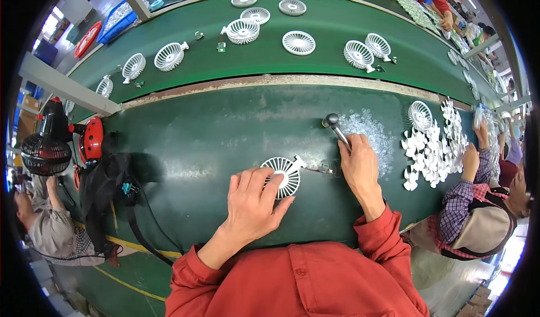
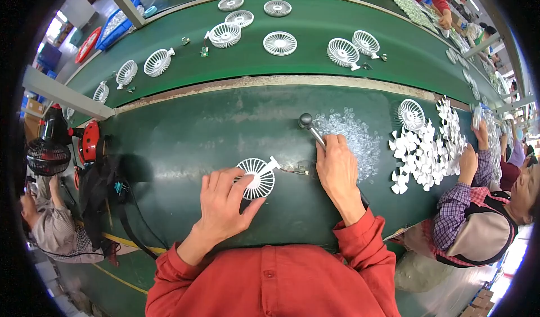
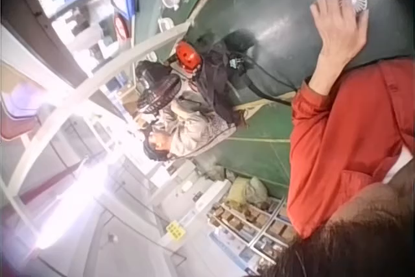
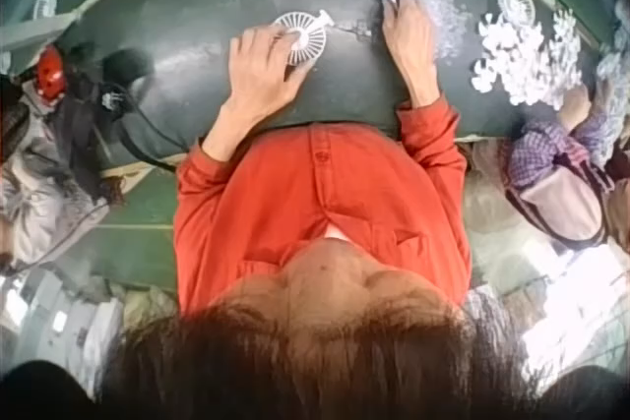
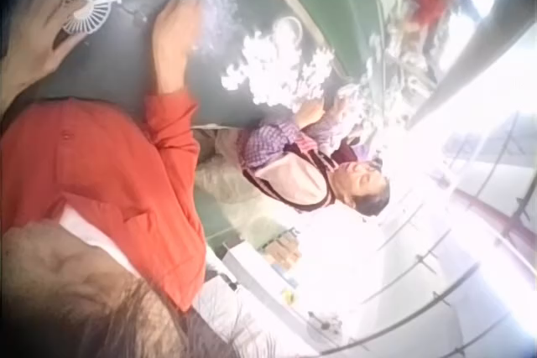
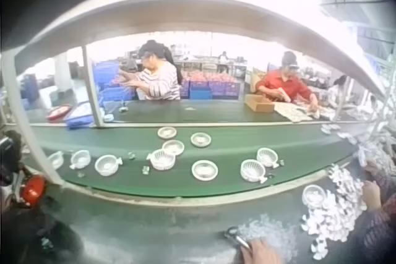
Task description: The person takes plastic fan casing components from a conveyor belt, aligns and fits the pieces together by hand, and taps them securely into place using a small mallet.
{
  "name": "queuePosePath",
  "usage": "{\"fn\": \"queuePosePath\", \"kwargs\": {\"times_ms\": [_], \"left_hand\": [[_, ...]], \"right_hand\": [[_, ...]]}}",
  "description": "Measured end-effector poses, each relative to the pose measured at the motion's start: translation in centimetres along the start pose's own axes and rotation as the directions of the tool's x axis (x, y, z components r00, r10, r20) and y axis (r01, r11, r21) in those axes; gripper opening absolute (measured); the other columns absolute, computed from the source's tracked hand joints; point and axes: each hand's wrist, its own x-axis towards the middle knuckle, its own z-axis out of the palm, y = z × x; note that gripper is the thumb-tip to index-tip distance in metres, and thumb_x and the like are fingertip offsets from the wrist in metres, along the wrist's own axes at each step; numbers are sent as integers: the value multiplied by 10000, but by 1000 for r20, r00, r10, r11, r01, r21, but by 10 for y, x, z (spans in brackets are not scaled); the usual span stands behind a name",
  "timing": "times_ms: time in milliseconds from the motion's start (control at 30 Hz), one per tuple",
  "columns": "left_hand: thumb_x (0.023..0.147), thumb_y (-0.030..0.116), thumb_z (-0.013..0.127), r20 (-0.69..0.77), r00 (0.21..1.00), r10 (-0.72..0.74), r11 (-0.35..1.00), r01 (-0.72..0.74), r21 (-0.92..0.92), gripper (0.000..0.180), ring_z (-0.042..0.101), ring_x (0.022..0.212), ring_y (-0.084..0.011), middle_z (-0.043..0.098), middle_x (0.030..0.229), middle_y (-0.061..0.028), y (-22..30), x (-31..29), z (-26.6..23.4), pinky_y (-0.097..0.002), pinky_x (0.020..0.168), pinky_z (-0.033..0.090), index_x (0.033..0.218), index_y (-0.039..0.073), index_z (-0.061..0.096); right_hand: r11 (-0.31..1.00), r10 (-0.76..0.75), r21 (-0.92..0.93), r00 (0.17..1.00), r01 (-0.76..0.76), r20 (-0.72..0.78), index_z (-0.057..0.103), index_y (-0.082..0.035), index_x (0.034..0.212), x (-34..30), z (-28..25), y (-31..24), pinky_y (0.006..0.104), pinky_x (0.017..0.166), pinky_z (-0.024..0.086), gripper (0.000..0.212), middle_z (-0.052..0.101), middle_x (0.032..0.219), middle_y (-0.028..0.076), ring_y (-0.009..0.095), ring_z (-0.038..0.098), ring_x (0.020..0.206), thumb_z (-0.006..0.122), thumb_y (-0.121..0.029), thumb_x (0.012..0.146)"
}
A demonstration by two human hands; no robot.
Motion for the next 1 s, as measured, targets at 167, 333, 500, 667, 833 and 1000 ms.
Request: {"fn": "queuePosePath", "kwargs": {"times_ms": [167, 333, 500, 667, 833, 1000], "left_hand": [[653, 359, 820, 76, 984, -160, 983, 152, 98, 733, 516, 999, -336, 529, 1199, -173, 8, 11, 5, -433, 784, 392, 1218, -3, 526], [650, 291, 819, 67, 984, -167, 985, 163, 61, 759, 514, 1013, -358, 504, 1195, -204, 5, 10, 15, -442, 796, 411, 1249, -34, 486], [641, 160, 813, 63, 992, -111, 968, 123, -218, 758, 519, 1043, -409, 475, 1245, -215, 2, 9, 12, -473, 879, 461, 1287, -7, 454], [620, 123, 829, 40, 996, -83, 944, 91, -318, 782, 528, 1102, -400, 487, 1274, -219, 4, 8, 10, -457, 904, 482, 1296, 9, 453], [631, 127, 818, 21, 999, -28, 932, 33, -361, 772, 533, 1051, -408, 465, 1254, -214, 6, 10, 9, -468, 852, 497, 1293, -4, 443], [630, 118, 817, 14, 999, -29, 923, 32, -383, 775, 536, 1053, -406, 467, 1250, -214, 7, 10, 10, -462, 834, 510, 1295, -4, 439]], "right_hand": [[994, 8, 108, 1000, -6, -18, 608, 4, 916, -2, -4, 2, 463, 602, 458, 122, 586, 827, 195, 393, 584, 690, 631, -114, 892], [664, 235, 632, 913, -401, 333, 643, 30, 966, -6, -21, -7, 253, 388, 317, 134, 674, 769, 79, 61, 426, 427, 674, -77, 891], [178, 113, 731, 751, -659, 650, 650, 48, 1039, -11, -23, -11, 190, 314, 222, 147, 682, 852, 91, 1, 327, 361, 634, -47, 928], [-58, -57, 643, 646, -763, 761, 643, 72, 1008, -16, -9, -10, 186, 296, 251, 165, 617, 764, 48, 5, 319, 350, 585, -76, 965], [-118, -138, 607, 619, -786, 774, 649, 71, 1007, -21, -1, -11, 201, 294, 221, 218, 523, 563, 5, 15, 278, 321, 561, -127, 989], [-130, -135, 600, 614, -789, 778, 654, 74, 1002, -23, 1, -11, 204, 291, 209, 231, 523, 544, 9, 15, 268, 317, 561, -137, 990]]}}
